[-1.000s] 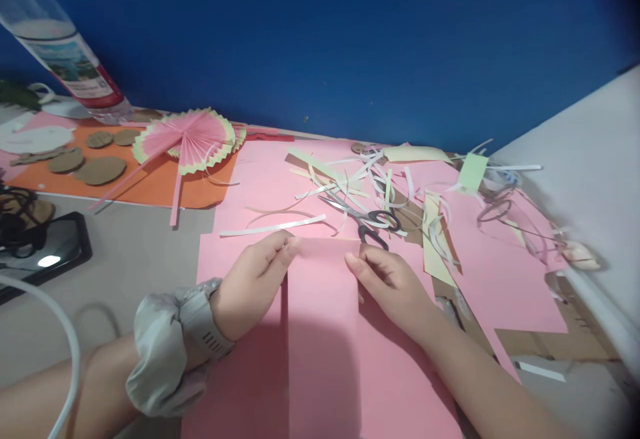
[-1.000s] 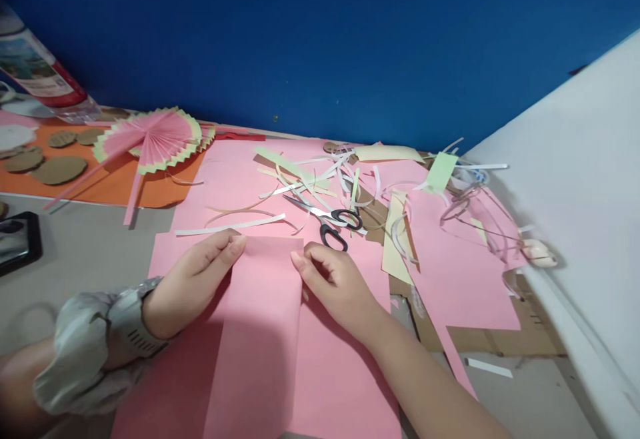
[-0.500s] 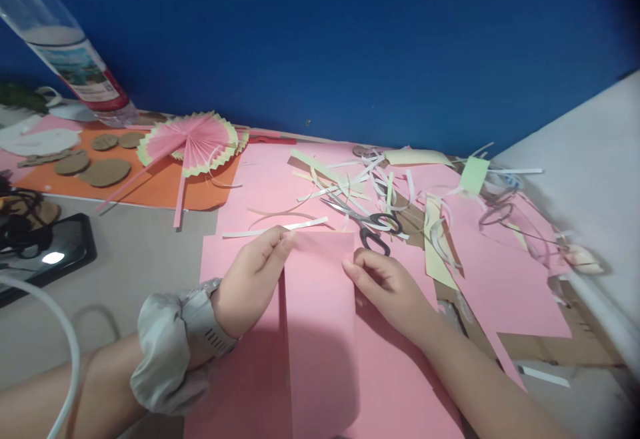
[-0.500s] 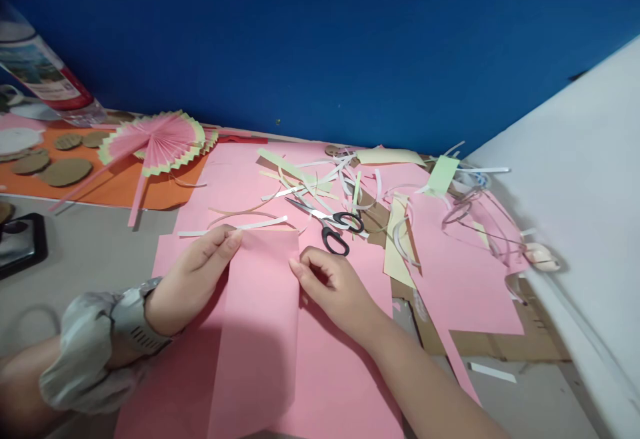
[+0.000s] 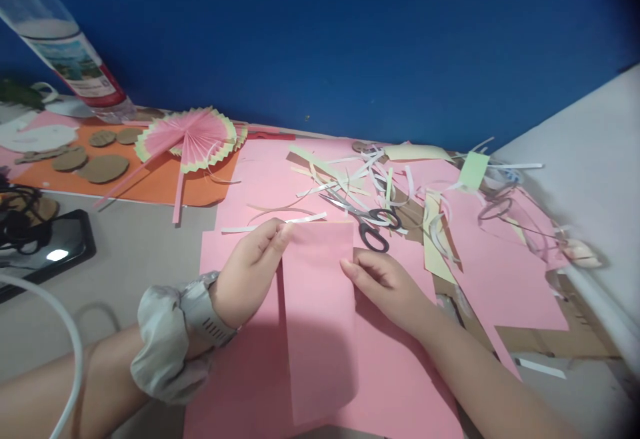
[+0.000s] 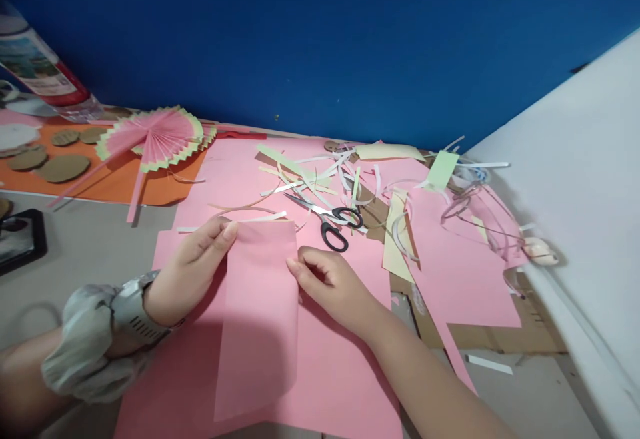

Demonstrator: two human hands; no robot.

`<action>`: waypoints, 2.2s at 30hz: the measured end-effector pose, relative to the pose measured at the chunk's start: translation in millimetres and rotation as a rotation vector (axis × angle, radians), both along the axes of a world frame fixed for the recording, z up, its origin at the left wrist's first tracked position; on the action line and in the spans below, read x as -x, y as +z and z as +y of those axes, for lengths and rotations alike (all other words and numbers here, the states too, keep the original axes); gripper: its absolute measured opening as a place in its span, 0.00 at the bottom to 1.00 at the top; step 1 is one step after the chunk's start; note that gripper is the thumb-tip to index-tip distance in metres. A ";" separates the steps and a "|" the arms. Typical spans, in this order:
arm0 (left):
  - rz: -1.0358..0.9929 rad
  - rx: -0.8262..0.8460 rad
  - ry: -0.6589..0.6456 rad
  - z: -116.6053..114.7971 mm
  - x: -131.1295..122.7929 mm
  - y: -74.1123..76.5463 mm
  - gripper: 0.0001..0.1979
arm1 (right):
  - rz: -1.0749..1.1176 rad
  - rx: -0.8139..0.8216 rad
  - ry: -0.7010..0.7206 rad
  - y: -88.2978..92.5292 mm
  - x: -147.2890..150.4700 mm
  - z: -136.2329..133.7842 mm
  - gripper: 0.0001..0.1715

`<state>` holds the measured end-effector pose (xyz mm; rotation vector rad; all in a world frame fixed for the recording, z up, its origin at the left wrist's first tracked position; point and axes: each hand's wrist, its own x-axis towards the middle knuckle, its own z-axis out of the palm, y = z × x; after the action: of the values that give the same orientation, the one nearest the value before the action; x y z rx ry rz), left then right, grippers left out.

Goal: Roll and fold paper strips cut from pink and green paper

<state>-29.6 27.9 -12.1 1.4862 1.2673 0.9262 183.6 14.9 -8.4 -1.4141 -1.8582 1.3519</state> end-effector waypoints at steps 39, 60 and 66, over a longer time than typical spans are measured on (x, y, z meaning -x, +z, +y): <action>-0.429 0.256 -0.195 -6.0 -45.2 3.7 0.21 | -0.016 -0.364 -0.330 -2.8 -8.6 2.4 0.22; -0.337 0.102 -0.043 -6.1 -45.4 4.8 0.16 | 0.095 -0.196 -0.229 -5.1 -10.2 4.0 0.21; -0.354 0.111 -0.026 -3.5 -44.4 4.5 0.16 | 0.040 -0.192 -0.199 -4.9 -10.2 4.7 0.23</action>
<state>14.9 24.4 -7.6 1.1871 1.0203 1.0313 193.8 19.6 -13.3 -1.4190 -1.7190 1.0681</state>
